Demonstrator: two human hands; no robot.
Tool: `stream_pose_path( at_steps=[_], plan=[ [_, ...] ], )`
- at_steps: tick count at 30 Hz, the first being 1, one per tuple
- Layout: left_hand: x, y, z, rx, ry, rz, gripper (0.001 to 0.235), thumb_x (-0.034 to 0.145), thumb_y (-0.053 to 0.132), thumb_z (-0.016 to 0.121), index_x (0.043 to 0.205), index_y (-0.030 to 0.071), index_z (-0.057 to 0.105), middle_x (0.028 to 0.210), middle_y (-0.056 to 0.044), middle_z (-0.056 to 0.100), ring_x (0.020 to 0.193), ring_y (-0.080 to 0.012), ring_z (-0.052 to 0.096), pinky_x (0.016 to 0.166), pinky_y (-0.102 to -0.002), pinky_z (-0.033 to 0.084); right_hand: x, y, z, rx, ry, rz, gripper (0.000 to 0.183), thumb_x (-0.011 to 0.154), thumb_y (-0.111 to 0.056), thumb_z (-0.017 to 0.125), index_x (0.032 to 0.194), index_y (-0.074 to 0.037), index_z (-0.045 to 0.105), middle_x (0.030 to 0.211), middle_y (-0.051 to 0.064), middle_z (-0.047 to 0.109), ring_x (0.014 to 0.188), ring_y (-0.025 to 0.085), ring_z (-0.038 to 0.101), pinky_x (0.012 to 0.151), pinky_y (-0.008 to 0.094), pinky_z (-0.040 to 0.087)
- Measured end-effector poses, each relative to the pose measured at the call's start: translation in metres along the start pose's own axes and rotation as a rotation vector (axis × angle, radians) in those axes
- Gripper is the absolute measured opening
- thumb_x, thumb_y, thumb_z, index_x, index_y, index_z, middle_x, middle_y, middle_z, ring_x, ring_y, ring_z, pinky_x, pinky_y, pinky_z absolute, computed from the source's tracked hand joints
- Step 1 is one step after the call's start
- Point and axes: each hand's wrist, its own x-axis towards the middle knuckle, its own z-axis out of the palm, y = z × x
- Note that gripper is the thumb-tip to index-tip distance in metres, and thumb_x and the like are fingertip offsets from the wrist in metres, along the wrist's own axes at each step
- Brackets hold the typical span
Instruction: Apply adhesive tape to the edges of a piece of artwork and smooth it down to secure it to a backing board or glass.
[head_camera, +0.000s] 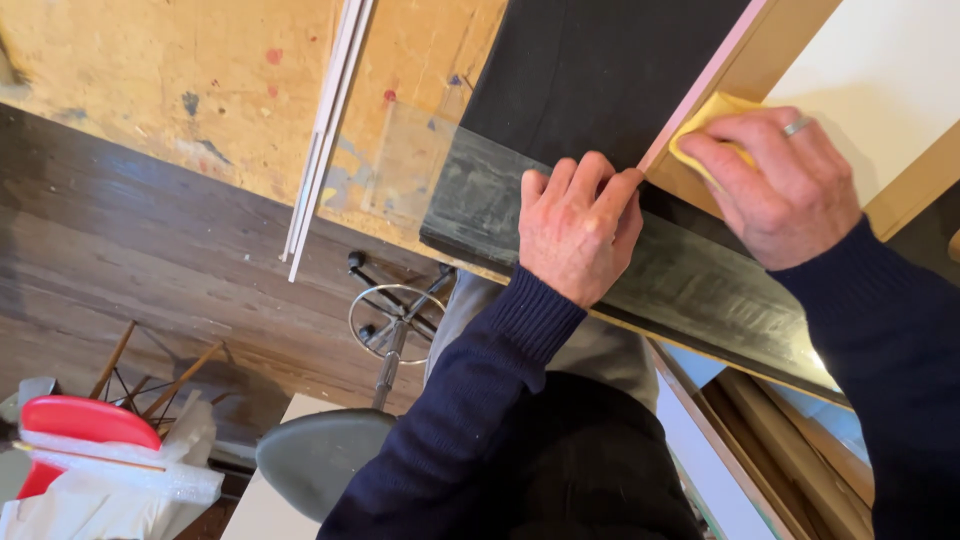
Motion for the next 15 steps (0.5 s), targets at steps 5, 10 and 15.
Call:
stream_pose_path(
  at_steps=[5, 10, 15],
  plan=[
    [-0.001, -0.004, 0.009, -0.017, 0.024, -0.006, 0.015, 0.09, 0.016, 0.077, 0.103, 0.016, 0.07, 0.091, 0.002, 0.054, 0.087, -0.0198, 0.055, 0.081, -0.04, 0.037, -0.007, -0.007, 0.003, -0.009, -0.021, -0.077, 0.028, 0.084, -0.002, 0.075, 0.112, -0.004, 0.077, 0.105, 0.005, 0.066, 0.098, 0.021, 0.063, 0.08, 0.033, 0.057],
    [0.002, -0.004, 0.011, -0.013, 0.04, -0.006, 0.013, 0.089, 0.018, 0.079, 0.099, 0.017, 0.07, 0.089, 0.002, 0.053, 0.086, -0.0197, 0.055, 0.079, -0.041, 0.036, -0.014, -0.008, 0.005, 0.007, -0.049, -0.117, 0.031, 0.083, -0.001, 0.07, 0.114, -0.002, 0.077, 0.106, 0.006, 0.067, 0.098, 0.022, 0.063, 0.078, 0.034, 0.056],
    [0.002, -0.006, 0.012, -0.026, 0.052, -0.002, 0.013, 0.089, 0.018, 0.078, 0.1, 0.017, 0.071, 0.09, 0.003, 0.052, 0.086, -0.0192, 0.054, 0.079, -0.041, 0.036, -0.005, -0.032, -0.004, -0.182, -0.093, -0.078, 0.03, 0.085, -0.006, 0.07, 0.113, 0.0, 0.075, 0.106, 0.008, 0.067, 0.097, 0.02, 0.064, 0.077, 0.03, 0.057]
  ],
)
